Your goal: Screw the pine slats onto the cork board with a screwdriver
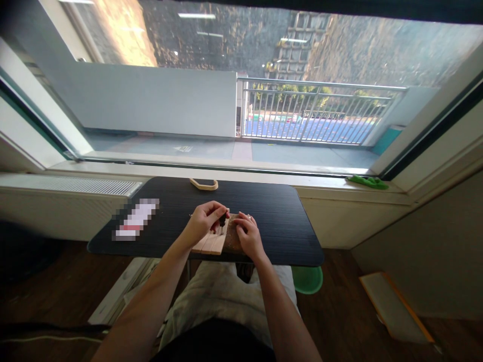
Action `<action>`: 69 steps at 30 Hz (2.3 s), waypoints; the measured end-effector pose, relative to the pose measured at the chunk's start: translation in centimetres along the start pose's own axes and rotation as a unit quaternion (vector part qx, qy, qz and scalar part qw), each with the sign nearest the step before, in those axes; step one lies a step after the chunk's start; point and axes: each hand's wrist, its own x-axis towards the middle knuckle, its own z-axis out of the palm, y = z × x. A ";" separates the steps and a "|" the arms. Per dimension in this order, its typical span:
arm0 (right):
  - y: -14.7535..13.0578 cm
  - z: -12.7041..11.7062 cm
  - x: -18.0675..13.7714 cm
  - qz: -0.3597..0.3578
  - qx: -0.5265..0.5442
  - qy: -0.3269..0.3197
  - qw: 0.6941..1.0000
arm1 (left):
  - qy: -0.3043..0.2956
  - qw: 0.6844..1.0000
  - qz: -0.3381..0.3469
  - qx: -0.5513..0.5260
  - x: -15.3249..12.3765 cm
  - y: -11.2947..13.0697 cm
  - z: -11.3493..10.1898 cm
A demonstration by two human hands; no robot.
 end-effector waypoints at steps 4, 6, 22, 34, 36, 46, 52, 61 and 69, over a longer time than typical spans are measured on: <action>0.0 0.0 0.0 -0.003 0.002 -0.001 1.000 | -0.037 0.999 -0.011 -0.001 0.4 -0.1 -0.3; 0.0 0.0 0.0 -0.003 0.003 0.001 1.000 | -0.059 0.998 -0.015 -0.007 0.5 -0.2 -0.4; -0.1 -0.1 0.0 -0.005 0.003 0.002 1.000 | -0.113 0.992 -0.045 -0.016 2.0 -0.2 -0.8; -0.1 0.0 -0.1 0.005 0.001 0.004 1.000 | -0.006 1.000 0.010 0.013 0.9 -1.0 -0.2; -0.2 -0.1 -0.1 0.004 0.000 0.002 1.000 | 0.025 0.999 0.012 0.020 0.6 -1.2 -0.1; -0.4 -0.1 0.0 0.002 -0.007 -0.002 1.000 | 0.077 0.996 0.037 0.040 -1.3 -0.6 0.4; -0.4 -0.1 0.0 0.005 -0.009 -0.004 1.000 | 0.040 0.994 0.053 0.083 -1.0 -0.5 0.0; -0.4 -0.1 0.0 0.005 -0.008 -0.003 1.000 | 0.015 0.986 0.090 0.136 -0.7 -0.7 -0.3; -0.3 -0.2 0.0 0.009 -0.008 -0.005 1.000 | 0.011 0.998 0.027 0.063 -0.5 -0.2 -0.3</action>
